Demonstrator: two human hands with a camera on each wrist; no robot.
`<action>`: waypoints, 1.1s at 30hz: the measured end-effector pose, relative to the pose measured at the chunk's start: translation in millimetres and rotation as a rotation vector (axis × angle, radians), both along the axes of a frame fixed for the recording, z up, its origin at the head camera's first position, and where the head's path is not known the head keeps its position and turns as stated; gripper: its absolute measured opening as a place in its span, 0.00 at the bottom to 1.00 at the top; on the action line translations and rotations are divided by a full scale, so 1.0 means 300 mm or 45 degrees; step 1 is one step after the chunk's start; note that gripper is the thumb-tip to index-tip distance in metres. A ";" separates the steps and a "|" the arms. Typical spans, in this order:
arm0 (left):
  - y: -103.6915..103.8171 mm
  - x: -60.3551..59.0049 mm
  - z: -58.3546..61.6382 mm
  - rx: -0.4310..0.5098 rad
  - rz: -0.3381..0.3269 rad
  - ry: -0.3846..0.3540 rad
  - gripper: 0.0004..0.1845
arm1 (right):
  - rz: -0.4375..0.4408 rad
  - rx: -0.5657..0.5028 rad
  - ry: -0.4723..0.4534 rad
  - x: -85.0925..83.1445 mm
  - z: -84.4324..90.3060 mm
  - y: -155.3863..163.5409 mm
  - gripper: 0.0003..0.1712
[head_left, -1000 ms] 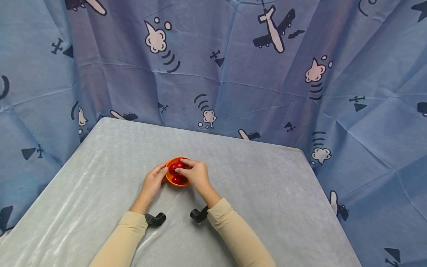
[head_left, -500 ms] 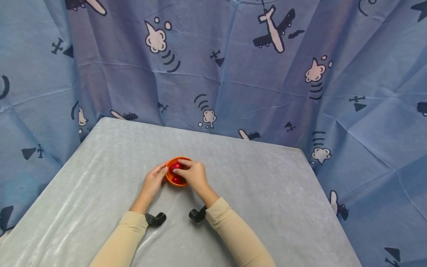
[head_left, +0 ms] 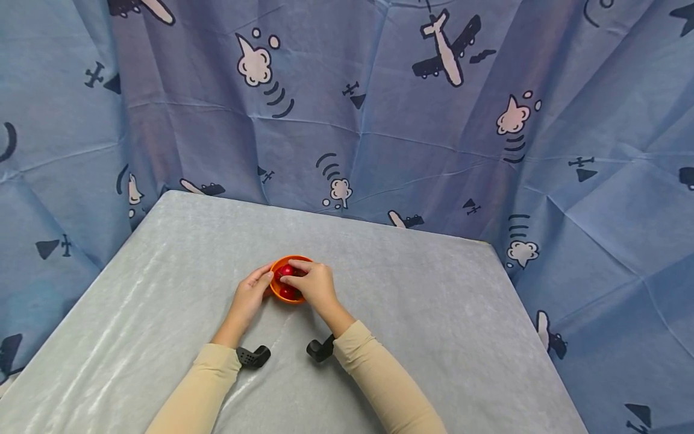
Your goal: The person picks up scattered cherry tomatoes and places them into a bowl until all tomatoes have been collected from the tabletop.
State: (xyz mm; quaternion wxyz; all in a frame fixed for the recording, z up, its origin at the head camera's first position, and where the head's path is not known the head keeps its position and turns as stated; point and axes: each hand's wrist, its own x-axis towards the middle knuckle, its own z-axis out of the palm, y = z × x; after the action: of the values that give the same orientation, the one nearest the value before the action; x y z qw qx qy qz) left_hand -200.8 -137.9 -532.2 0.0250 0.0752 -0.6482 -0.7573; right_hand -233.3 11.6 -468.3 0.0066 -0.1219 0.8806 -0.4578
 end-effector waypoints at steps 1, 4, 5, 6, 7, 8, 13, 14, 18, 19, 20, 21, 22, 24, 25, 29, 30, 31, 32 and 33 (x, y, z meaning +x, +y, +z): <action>-0.001 0.000 0.000 0.001 -0.002 0.000 0.23 | 0.004 0.005 0.000 0.000 -0.001 0.000 0.23; -0.003 0.000 0.002 0.004 -0.007 -0.003 0.23 | 0.011 0.019 -0.002 0.000 -0.003 0.001 0.23; -0.003 0.001 0.002 0.005 -0.008 -0.004 0.23 | 0.013 0.022 -0.001 0.001 -0.002 0.001 0.23; -0.003 0.001 0.002 0.005 -0.008 -0.005 0.23 | 0.015 0.023 0.003 0.002 -0.003 0.001 0.23; -0.003 0.001 0.002 0.009 -0.007 -0.008 0.23 | 0.017 0.023 0.008 0.002 -0.004 0.000 0.24; -0.003 0.001 0.002 0.010 -0.005 -0.010 0.23 | 0.018 0.028 0.015 0.002 -0.004 0.000 0.24; -0.002 0.001 0.001 0.008 -0.004 -0.003 0.23 | 0.035 0.047 0.060 0.005 -0.004 0.000 0.24; -0.002 0.001 0.001 0.009 -0.005 0.000 0.23 | 0.039 0.054 0.069 0.005 -0.004 0.000 0.24; -0.002 0.000 -0.002 0.011 -0.008 0.007 0.23 | 0.047 0.064 0.084 0.008 -0.003 0.001 0.24; -0.003 -0.001 -0.003 0.011 -0.009 0.007 0.23 | 0.049 0.065 0.084 0.008 -0.003 0.001 0.24; -0.003 -0.001 -0.003 0.013 -0.009 0.008 0.23 | 0.050 0.067 0.085 0.008 -0.004 0.001 0.24; -0.003 -0.001 -0.003 0.013 -0.009 0.008 0.23 | 0.049 0.064 0.082 0.008 -0.004 0.001 0.24; -0.003 -0.001 -0.003 0.013 -0.009 0.009 0.23 | 0.050 0.063 0.081 0.007 -0.005 0.002 0.24; -0.004 -0.001 -0.002 0.013 -0.009 0.010 0.23 | 0.051 0.061 0.083 0.007 -0.006 0.002 0.24; -0.004 -0.001 -0.003 0.013 -0.009 0.009 0.23 | 0.051 0.061 0.084 0.007 -0.006 0.003 0.25; -0.003 0.000 -0.004 0.009 -0.009 0.007 0.23 | 0.058 0.064 0.105 0.008 -0.006 0.003 0.25; -0.002 0.000 -0.004 0.010 -0.007 0.006 0.23 | 0.059 0.067 0.112 0.008 -0.005 0.003 0.25; -0.002 0.001 -0.004 0.010 -0.003 0.007 0.23 | 0.062 0.069 0.120 0.009 -0.005 0.004 0.24; -0.002 0.002 -0.003 0.013 0.000 0.008 0.23 | 0.064 0.070 0.128 0.009 -0.004 0.003 0.24; -0.001 0.002 -0.002 0.006 0.000 0.010 0.23 | 0.065 0.072 0.134 0.009 -0.004 0.003 0.24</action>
State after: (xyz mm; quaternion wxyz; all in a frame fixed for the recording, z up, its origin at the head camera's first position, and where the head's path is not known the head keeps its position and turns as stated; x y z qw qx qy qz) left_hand -200.1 -138.3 -532.9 0.0273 0.0723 -0.6463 -0.7592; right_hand -230.5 12.6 -469.5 -0.0246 -0.1682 0.8889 -0.4255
